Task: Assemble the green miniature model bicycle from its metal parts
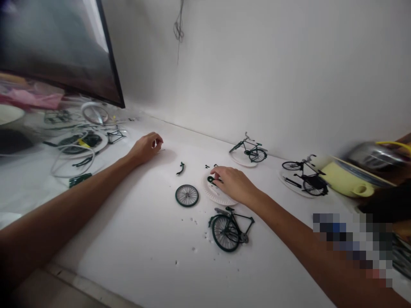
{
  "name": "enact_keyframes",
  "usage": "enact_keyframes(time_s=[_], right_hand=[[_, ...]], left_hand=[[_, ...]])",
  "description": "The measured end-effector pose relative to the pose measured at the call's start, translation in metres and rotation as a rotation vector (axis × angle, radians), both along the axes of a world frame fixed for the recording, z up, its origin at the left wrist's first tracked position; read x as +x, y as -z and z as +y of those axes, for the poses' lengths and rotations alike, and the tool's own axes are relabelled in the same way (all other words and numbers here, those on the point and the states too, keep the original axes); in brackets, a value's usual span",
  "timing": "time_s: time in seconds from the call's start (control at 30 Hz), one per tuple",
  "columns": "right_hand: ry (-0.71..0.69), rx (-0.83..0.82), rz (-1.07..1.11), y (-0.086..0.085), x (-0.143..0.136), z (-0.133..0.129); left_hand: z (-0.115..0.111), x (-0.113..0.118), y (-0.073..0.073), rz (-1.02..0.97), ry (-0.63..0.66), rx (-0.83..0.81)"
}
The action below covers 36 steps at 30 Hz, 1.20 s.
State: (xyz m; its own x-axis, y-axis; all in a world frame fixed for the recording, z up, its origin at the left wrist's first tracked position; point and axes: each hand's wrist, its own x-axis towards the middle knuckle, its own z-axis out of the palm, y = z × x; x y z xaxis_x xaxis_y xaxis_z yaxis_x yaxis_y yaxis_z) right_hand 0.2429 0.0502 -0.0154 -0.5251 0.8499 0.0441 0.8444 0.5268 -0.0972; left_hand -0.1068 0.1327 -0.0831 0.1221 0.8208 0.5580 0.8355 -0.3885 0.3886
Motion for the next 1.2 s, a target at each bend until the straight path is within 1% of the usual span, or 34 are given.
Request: enact_keyframes(time_s=[0.2, 0.33, 0.4, 0.53, 0.63, 0.67, 0.73, 0.77, 0.8, 0.83, 0.9, 0.93, 0.97, 1.0, 1.03, 1.07, 1.13, 1.2], right_hand=[[0.018, -0.122, 0.128, 0.001, 0.003, 0.007], [0.015, -0.149, 0.154, -0.004, 0.003, 0.004], [0.015, -0.12, 0.156, -0.008, 0.005, -0.002], [-0.009, 0.004, 0.175, -0.015, 0.012, -0.015], [-0.024, 0.069, 0.224, -0.016, 0.021, -0.031], [-0.012, 0.089, 0.27, -0.015, 0.025, -0.038], [0.034, 0.133, 0.454, -0.011, 0.032, -0.057], [0.044, 0.173, 0.519, -0.007, 0.036, -0.067], [0.017, 0.21, 0.536, -0.004, 0.04, -0.078], [-0.038, 0.243, 0.532, 0.0, 0.043, -0.088], [-0.136, 0.282, 0.558, 0.007, 0.048, -0.107], [-0.157, 0.287, 0.62, 0.01, 0.05, -0.115], [-0.16, 0.279, 0.695, 0.012, 0.05, -0.123], [-0.161, 0.272, 0.761, 0.014, 0.05, -0.129], [-0.164, 0.27, 0.792, 0.014, 0.05, -0.134], [-0.168, 0.274, 0.79, 0.014, 0.049, -0.139], [-0.175, 0.303, 0.726, 0.012, 0.049, -0.145], [-0.177, 0.329, 0.679, 0.011, 0.05, -0.148]], left_hand=[[0.006, -0.003, 0.002, -0.056, 0.026, -0.008], [0.007, -0.002, 0.002, -0.065, 0.029, -0.015], [0.006, -0.001, 0.002, -0.067, 0.027, -0.017], [0.004, -0.001, 0.0, -0.061, 0.029, 0.001], [-0.005, 0.005, -0.01, -0.027, 0.057, 0.039], [-0.011, 0.011, -0.015, -0.008, 0.077, 0.057], [-0.027, 0.029, -0.028, 0.043, 0.144, 0.089], [-0.037, 0.042, -0.035, 0.071, 0.19, 0.101], [-0.05, 0.058, -0.042, 0.104, 0.245, 0.108], [-0.064, 0.075, -0.048, 0.148, 0.321, 0.126], [-0.096, 0.112, -0.058, 0.295, 0.544, 0.27], [-0.113, 0.129, -0.061, 0.307, 0.636, 0.334], [-0.129, 0.143, -0.063, 0.303, 0.716, 0.36], [-0.144, 0.155, -0.064, 0.275, 0.763, 0.342], [-0.156, 0.163, -0.064, 0.233, 0.792, 0.278], [-0.165, 0.168, -0.064, 0.181, 0.821, 0.177], [-0.175, 0.173, -0.062, 0.038, 0.846, -0.006], [-0.176, 0.172, -0.06, -0.074, 0.865, -0.141]])
